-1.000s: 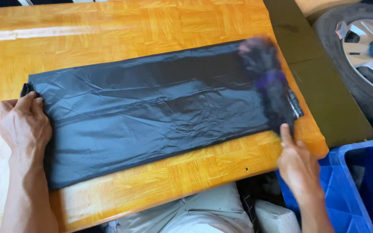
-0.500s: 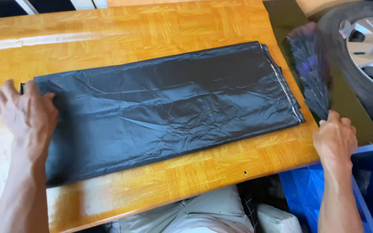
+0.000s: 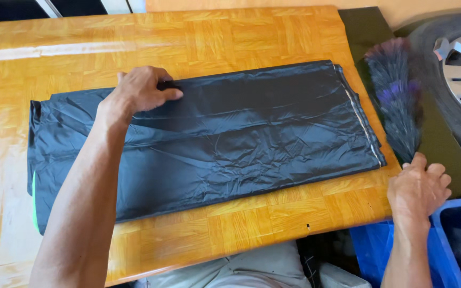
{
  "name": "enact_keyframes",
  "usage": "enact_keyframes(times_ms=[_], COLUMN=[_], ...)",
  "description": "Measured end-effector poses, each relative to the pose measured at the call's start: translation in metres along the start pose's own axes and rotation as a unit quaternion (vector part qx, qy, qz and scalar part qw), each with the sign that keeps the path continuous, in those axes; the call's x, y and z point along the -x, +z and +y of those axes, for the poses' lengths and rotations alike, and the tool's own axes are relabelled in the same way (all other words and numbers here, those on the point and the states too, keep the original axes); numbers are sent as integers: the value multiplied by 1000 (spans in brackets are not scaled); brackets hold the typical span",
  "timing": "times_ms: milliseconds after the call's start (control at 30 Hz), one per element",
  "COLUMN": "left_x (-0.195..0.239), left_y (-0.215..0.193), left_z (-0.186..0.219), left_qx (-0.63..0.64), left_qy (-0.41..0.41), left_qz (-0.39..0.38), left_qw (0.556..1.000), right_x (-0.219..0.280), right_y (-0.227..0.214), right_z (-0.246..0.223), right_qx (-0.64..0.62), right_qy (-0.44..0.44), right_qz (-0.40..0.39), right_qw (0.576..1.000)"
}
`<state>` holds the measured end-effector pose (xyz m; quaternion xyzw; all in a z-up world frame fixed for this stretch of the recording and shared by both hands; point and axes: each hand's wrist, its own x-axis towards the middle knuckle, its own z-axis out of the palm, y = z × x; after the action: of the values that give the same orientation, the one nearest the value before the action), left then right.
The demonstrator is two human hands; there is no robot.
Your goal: The person folds a large black tarp on a wooden table. They first use a feather duster to smooth the surface, then fold the tarp into a long roll, and finally fold it into a compact square shape.
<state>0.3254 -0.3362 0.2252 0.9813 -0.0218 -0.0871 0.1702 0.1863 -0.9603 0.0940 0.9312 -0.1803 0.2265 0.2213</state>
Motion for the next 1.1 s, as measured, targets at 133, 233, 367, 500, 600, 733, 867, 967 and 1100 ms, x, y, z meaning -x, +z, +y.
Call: enact_keyframes(times_ms=[133,233,367,500,600,733,867,967,1100], left_x=[-9,-16,-3,1,4,58,124,167,207], left_y=[-2,4,-8,-8,2,-2,6,24,62], left_z=[11,8,25,24,15,37,64,77,82], left_qx=[0,14,-7,-61,-162,-215,-249,-252,-222], left_qy=[-23,-12,-7,43,126,170,276,286,241], left_qz=[-48,-38,-84,-74,30,119,331,353,308], left_qw=[999,999,996,994,978,954,867,854,893], right_x=[1,2,2,2,0,2,4,3,1], right_y=[-7,-11,-19,-21,-17,-19,-18,-19,-16], right_z=[-4,-5,-6,-7,-6,-8,-8,-7,-5], right_qx=[16,6,6,3,9,6,11,4,-18], right_qy=[1,8,8,3,9,8,6,4,7], right_qz=[20,5,-2,12,-4,11,40,38,20], right_qw=[1000,1000,1000,1000,1000,1000,999,999,1000])
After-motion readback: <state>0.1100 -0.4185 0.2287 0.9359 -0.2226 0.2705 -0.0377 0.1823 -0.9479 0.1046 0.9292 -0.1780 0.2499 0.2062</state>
